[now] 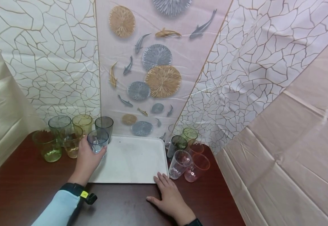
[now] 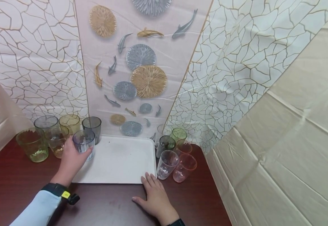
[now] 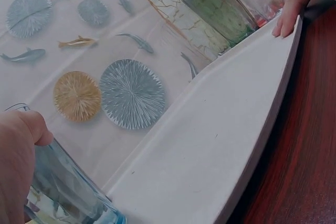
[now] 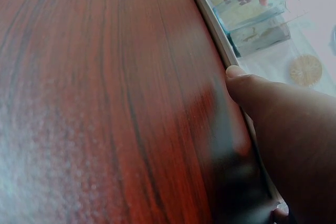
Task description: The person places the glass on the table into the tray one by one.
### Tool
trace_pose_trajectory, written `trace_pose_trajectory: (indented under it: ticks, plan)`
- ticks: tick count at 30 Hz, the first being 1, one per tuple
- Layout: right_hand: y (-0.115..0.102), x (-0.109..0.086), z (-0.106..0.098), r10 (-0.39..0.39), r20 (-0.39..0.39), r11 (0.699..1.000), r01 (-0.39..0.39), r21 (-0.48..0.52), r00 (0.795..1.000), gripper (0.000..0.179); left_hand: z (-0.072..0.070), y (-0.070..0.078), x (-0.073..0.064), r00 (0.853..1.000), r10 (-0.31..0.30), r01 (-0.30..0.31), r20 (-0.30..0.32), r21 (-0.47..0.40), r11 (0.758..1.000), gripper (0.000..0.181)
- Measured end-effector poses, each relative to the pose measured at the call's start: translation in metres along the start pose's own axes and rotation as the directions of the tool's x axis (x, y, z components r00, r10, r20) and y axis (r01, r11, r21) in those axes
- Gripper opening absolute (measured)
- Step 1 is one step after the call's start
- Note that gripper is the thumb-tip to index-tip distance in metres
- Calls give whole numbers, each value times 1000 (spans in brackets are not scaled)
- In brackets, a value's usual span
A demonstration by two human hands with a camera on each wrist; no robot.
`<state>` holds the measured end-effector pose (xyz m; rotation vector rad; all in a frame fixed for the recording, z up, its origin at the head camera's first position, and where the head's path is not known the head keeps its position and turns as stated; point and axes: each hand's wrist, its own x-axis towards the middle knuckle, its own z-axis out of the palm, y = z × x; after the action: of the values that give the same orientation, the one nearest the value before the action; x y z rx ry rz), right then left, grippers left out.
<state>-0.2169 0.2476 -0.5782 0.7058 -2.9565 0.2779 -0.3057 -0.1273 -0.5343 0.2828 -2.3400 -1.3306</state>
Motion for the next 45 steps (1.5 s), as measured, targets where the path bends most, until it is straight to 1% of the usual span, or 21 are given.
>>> trace_pose_trajectory:
  ticks: [3, 6, 11, 18, 22, 25, 27, 29, 32, 34, 37, 38, 41, 43, 45]
  plan:
    - [-1, 0, -1, -2, -3, 1000, 2, 1, 1000, 93, 2, -2, 1, 1000, 5, -5, -4, 2, 1000, 100]
    - [-2, -1, -3, -9, -7, 1000, 9, 2, 1000, 93, 3, -3, 2, 1000, -2, 2, 5, 11, 1000, 101]
    - [-2, -1, -3, -16, -14, 1000, 16, -5, 1000, 93, 3, -2, 2, 1000, -19, 19, 21, 20, 1000, 102]
    - [-1, 0, 0, -17, -11, 1000, 17, -8, 1000, 94, 1, -2, 1, 999, -22, 22, 30, 20, 1000, 105]
    - [-2, 0, 0, -12, 0, 1000, 12, -1, 1000, 94, -3, -1, -5, 999, -32, 32, 39, 0, 999, 109]
    - [-1, -1, -1, -8, -1, 1000, 8, 1, 1000, 93, -9, 4, -12, 997, -52, 53, 54, -6, 999, 110]
    - [-1, -1, -2, -7, -3, 1000, 7, 5, 1000, 93, -15, 7, -19, 997, -56, 57, 55, -17, 998, 107]
    - [-1, -1, -2, -10, -4, 1000, 10, 6, 1000, 93, -24, 8, -26, 999, -31, 32, 34, -16, 999, 99]
    - [-1, -1, -2, -12, 4, 1000, 12, 14, 1000, 93, -42, 5, -33, 998, 39, -40, -45, -8, 999, 80]
    - [-1, -1, -3, -13, 9, 1000, 12, 13, 1000, 93, -57, 0, -35, 990, 82, -81, -113, 18, 997, 67]
    - [-1, -1, -3, -13, 6, 1000, 13, 7, 1000, 93, -82, -10, -33, 969, 106, -95, -222, 59, 994, 52]
    - [0, -1, -3, -12, 5, 1000, 12, 6, 1000, 93, -90, -14, -32, 961, 100, -86, -257, 66, 994, 49]
    - [0, -1, -4, -8, 11, 1000, 8, 10, 1000, 92, -111, -24, -29, 939, 42, -24, -343, 56, 998, 46]
    - [-1, -1, -5, -5, 18, 1000, 5, 15, 1000, 92, -121, -31, -26, 926, 1, 14, -377, 36, 999, 48]
    - [-1, -1, -6, -3, 23, 1000, 2, 16, 1000, 93, -127, -37, -23, 919, -46, 62, -391, 28, 998, 55]
